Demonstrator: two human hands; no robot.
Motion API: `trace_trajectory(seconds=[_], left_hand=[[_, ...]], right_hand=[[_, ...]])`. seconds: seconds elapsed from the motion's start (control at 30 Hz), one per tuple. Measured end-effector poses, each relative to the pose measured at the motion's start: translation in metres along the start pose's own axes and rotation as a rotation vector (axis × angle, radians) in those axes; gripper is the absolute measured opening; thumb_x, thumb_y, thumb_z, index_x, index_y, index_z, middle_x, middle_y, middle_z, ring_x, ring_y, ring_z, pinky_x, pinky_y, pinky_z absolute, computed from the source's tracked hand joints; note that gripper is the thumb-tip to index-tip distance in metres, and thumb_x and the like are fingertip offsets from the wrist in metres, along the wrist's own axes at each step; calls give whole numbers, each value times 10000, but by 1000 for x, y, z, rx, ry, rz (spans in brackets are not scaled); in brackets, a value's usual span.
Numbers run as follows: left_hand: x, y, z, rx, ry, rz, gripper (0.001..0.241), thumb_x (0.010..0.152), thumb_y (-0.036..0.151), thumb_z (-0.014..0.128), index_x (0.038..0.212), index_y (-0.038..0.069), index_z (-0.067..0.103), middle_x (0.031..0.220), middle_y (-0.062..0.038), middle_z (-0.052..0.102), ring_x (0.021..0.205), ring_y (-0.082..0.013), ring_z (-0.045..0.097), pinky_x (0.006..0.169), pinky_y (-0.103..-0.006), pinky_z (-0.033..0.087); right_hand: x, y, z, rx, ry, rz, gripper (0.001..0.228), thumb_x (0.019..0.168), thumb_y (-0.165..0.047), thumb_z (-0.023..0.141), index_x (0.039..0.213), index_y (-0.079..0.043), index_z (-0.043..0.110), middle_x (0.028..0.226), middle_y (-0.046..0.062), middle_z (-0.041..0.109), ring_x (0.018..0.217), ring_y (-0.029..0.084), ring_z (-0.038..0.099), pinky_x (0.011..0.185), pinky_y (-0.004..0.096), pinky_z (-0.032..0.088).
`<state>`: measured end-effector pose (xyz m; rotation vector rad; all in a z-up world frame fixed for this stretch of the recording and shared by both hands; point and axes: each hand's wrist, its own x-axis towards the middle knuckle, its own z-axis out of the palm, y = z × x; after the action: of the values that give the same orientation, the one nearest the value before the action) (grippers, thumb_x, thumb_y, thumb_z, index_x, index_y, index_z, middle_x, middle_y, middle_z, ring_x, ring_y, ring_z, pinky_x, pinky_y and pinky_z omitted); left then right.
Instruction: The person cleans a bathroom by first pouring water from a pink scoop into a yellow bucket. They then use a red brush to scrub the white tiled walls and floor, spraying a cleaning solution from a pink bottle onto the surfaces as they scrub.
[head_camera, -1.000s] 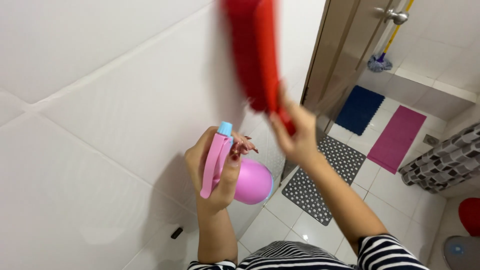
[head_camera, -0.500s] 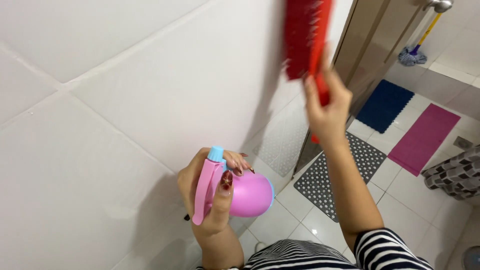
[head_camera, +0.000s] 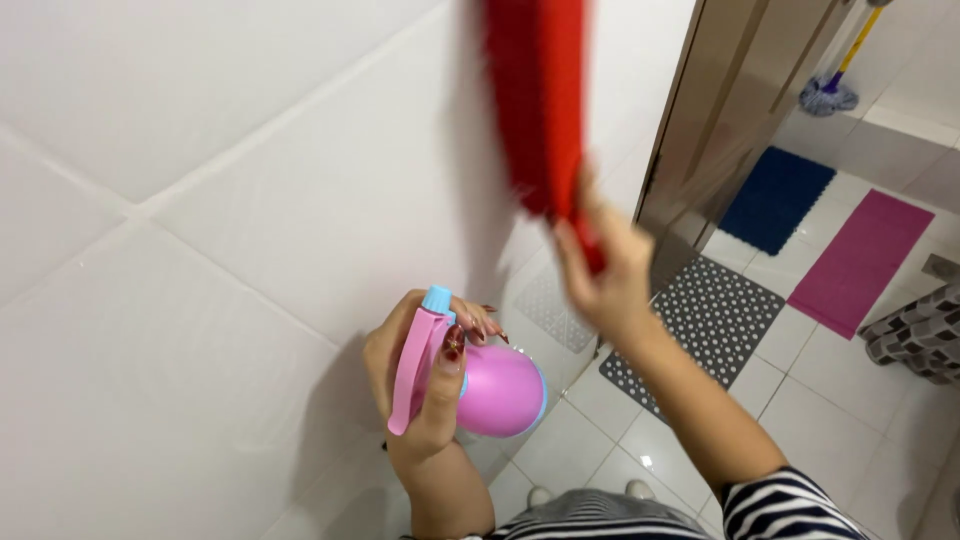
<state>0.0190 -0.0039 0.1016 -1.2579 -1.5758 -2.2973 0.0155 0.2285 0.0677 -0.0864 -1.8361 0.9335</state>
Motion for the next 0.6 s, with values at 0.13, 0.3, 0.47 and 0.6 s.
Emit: trace_trajectory(seconds=[0.13,0.3,0.47,0.6], left_hand=[[-2,-5,-1,1,52,18,334,991,257,658,1036,-68,594,906,-137,623,841,-219,630,886,-441,597],[-2,-2,-4,-18,90,38,346,994,265,658,1040,-70,582,916,-138,608,830,-226,624,877,-446,592],[-10,-4,-7,-35,95,49,362,1010,282,655,1039,-72,586,893,-145,623,835,-245,650,901,-449,588],[-17,5,-8,-32,130,53,368,1004,287,665,1038,-70,584,892,-147,622,808,-242,644,879,-441,585]], right_hand=[[-2,6,7,-22,-49,-251,650,1060,-36,645,1624,-76,324,951,146,707,779,148,656,754,310,561],[-6,2,9,143,14,-101,584,1156,20,605,1650,-20,296,1331,187,716,988,149,734,899,273,623],[-32,-39,8,-37,-170,-287,729,951,-32,723,1594,-56,382,796,145,575,705,189,566,681,319,498],[-23,-46,3,83,-122,-62,647,1043,14,656,1621,-6,367,899,110,698,719,145,623,670,275,531]])
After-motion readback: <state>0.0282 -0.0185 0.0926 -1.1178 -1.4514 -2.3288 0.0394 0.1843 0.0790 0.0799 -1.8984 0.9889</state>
